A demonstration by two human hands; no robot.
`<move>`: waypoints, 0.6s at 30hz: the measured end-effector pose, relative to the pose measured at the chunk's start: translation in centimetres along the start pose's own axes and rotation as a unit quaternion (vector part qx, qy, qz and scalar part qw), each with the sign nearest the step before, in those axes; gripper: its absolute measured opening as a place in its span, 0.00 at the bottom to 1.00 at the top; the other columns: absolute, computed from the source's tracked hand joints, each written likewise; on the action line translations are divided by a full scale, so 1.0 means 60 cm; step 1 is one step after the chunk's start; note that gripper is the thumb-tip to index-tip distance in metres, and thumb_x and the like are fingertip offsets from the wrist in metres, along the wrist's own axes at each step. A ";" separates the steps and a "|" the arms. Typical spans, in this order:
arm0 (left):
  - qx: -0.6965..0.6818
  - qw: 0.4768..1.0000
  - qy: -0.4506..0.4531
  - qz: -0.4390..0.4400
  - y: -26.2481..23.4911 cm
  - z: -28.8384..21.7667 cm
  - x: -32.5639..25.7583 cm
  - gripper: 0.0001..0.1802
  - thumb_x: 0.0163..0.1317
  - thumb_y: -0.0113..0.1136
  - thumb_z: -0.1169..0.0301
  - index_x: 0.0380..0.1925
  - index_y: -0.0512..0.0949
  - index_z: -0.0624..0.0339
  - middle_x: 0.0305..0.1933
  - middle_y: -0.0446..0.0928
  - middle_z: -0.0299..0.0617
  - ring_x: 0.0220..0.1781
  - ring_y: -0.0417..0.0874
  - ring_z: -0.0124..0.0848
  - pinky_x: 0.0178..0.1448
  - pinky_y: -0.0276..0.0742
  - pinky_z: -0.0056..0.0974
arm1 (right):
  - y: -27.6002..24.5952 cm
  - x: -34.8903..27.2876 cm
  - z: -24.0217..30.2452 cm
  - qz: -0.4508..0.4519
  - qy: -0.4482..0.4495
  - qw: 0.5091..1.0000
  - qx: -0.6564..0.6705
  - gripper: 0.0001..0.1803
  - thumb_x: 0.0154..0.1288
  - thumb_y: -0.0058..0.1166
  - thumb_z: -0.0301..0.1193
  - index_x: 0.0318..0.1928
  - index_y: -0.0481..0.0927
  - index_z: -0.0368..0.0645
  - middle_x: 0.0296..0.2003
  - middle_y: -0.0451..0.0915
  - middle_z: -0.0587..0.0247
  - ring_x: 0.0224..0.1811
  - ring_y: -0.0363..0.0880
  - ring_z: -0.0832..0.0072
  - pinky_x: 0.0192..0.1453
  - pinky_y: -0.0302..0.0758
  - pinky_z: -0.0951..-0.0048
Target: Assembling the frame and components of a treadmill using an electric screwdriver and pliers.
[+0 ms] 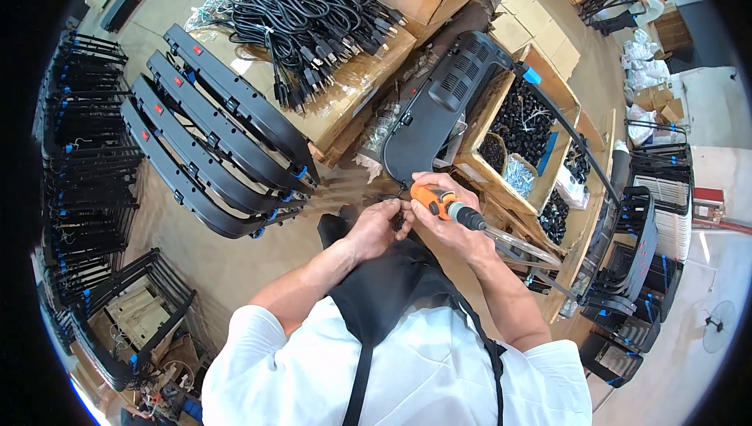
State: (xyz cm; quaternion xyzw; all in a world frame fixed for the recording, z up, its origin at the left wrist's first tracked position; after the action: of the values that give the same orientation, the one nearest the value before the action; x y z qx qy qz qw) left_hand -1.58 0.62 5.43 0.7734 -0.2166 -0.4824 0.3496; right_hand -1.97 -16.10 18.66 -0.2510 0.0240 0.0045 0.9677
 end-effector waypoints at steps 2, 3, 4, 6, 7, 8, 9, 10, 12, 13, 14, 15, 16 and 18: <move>0.003 1.000 0.006 0.009 -0.006 0.003 0.000 0.17 0.86 0.45 0.60 0.49 0.80 0.57 0.38 0.80 0.34 0.35 0.75 0.27 0.39 0.71 0.34 | -0.002 0.004 0.010 0.012 0.010 1.000 -0.008 0.19 0.64 0.69 0.24 0.55 0.82 0.42 0.58 0.86 0.55 0.56 0.85 0.70 0.64 0.81 0.65; 0.002 1.000 0.008 0.009 -0.012 0.005 0.002 0.17 0.86 0.45 0.60 0.49 0.80 0.57 0.38 0.80 0.34 0.35 0.75 0.27 0.39 0.71 0.34 | -0.002 0.005 0.013 0.023 0.021 0.999 -0.014 0.18 0.65 0.68 0.24 0.55 0.82 0.42 0.60 0.85 0.56 0.57 0.83 0.71 0.66 0.79 0.66; 0.020 1.000 0.013 0.018 -0.018 0.005 0.003 0.16 0.86 0.47 0.59 0.48 0.81 0.56 0.37 0.80 0.33 0.34 0.75 0.25 0.38 0.70 0.33 | -0.002 0.005 0.013 0.024 0.019 0.999 -0.015 0.18 0.65 0.68 0.24 0.55 0.82 0.42 0.60 0.85 0.56 0.57 0.83 0.71 0.66 0.79 0.66; 0.037 0.999 0.019 0.027 -0.021 0.001 0.001 0.16 0.85 0.49 0.59 0.48 0.81 0.56 0.35 0.80 0.32 0.33 0.74 0.24 0.38 0.70 0.32 | -0.002 0.006 0.011 0.026 0.027 0.999 0.020 0.18 0.64 0.69 0.24 0.55 0.82 0.42 0.60 0.85 0.56 0.58 0.84 0.71 0.66 0.79 0.65; 0.088 0.995 0.033 0.021 -0.020 -0.004 -0.004 0.15 0.85 0.50 0.59 0.46 0.81 0.55 0.34 0.79 0.30 0.32 0.74 0.22 0.38 0.70 0.31 | -0.003 0.007 0.012 0.026 0.026 0.999 0.019 0.18 0.64 0.69 0.24 0.55 0.82 0.42 0.60 0.85 0.56 0.58 0.84 0.71 0.66 0.79 0.65; 0.140 0.989 0.046 0.015 -0.017 -0.008 -0.008 0.15 0.85 0.51 0.58 0.45 0.82 0.54 0.32 0.78 0.29 0.31 0.73 0.21 0.38 0.69 0.30 | -0.004 0.009 0.015 0.032 0.031 0.999 0.005 0.18 0.64 0.69 0.24 0.55 0.83 0.42 0.60 0.85 0.56 0.58 0.84 0.70 0.66 0.79 0.65; 0.140 0.989 0.046 0.015 -0.013 -0.010 -0.013 0.15 0.85 0.51 0.58 0.45 0.82 0.54 0.32 0.78 0.29 0.31 0.73 0.21 0.38 0.69 0.30 | -0.005 0.009 0.017 0.038 0.035 0.999 -0.009 0.18 0.65 0.69 0.24 0.55 0.83 0.41 0.60 0.85 0.56 0.58 0.84 0.70 0.66 0.79 0.64; 0.151 0.987 0.052 -0.003 -0.010 -0.013 -0.018 0.16 0.85 0.51 0.58 0.44 0.82 0.54 0.30 0.77 0.28 0.30 0.72 0.21 0.37 0.69 0.29 | -0.005 0.009 0.014 0.038 0.034 0.999 -0.009 0.18 0.65 0.69 0.24 0.55 0.83 0.41 0.60 0.85 0.56 0.58 0.84 0.70 0.66 0.79 0.64; 0.162 0.985 0.058 -0.020 -0.007 -0.013 -0.022 0.16 0.85 0.51 0.57 0.43 0.82 0.54 0.29 0.76 0.27 0.29 0.72 0.21 0.36 0.68 0.29 | -0.004 0.010 0.005 0.022 -0.004 1.000 -0.008 0.20 0.63 0.70 0.24 0.55 0.82 0.40 0.57 0.87 0.55 0.55 0.88 0.69 0.64 0.82 0.65; 0.144 0.987 0.049 -0.049 -0.006 -0.012 -0.023 0.16 0.85 0.52 0.57 0.45 0.84 0.55 0.29 0.76 0.27 0.29 0.71 0.20 0.36 0.67 0.28 | -0.002 0.010 0.001 0.022 -0.004 1.000 -0.008 0.20 0.63 0.70 0.24 0.55 0.82 0.40 0.57 0.87 0.55 0.55 0.88 0.69 0.64 0.82 0.65; 0.126 0.988 0.040 -0.078 -0.005 -0.011 -0.024 0.17 0.85 0.52 0.58 0.47 0.85 0.55 0.29 0.76 0.27 0.29 0.70 0.20 0.35 0.67 0.28 | -0.001 0.010 -0.002 0.021 -0.010 1.000 -0.010 0.20 0.63 0.70 0.24 0.56 0.82 0.41 0.56 0.87 0.56 0.55 0.87 0.69 0.64 0.82 0.65; 0.126 0.988 0.041 -0.079 -0.011 -0.007 -0.020 0.17 0.85 0.52 0.58 0.47 0.85 0.55 0.29 0.76 0.27 0.29 0.70 0.20 0.35 0.67 0.28 | 0.001 0.011 -0.002 0.022 -0.016 1.000 -0.012 0.21 0.64 0.70 0.25 0.57 0.82 0.41 0.56 0.87 0.57 0.55 0.87 0.70 0.64 0.82 0.66; 0.164 0.981 0.068 -0.079 -0.019 -0.004 -0.013 0.17 0.85 0.51 0.59 0.50 0.85 0.57 0.28 0.76 0.28 0.29 0.70 0.19 0.34 0.67 0.28 | 0.001 0.013 0.001 0.023 -0.017 1.000 -0.011 0.21 0.64 0.70 0.25 0.57 0.82 0.41 0.56 0.87 0.57 0.55 0.87 0.70 0.64 0.82 0.66; 0.203 0.971 0.096 -0.078 -0.028 -0.002 -0.007 0.17 0.85 0.51 0.60 0.52 0.85 0.58 0.28 0.77 0.30 0.28 0.70 0.19 0.34 0.68 0.28 | -0.002 0.018 0.011 0.016 -0.017 0.999 -0.032 0.23 0.64 0.70 0.25 0.59 0.82 0.42 0.55 0.87 0.58 0.55 0.86 0.70 0.64 0.81 0.66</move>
State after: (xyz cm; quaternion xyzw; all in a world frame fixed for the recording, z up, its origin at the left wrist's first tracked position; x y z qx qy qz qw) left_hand -1.64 2.05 4.42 0.8852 -0.2147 -0.3779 0.1655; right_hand -0.84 -15.88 19.21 -0.2811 0.0113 0.0248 0.9593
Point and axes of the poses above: each hand's wrist, its own x-axis towards the middle knuckle, its own y-axis out of the palm, z = x × y, the point moved 1 cm from there along x, towards the middle knuckle
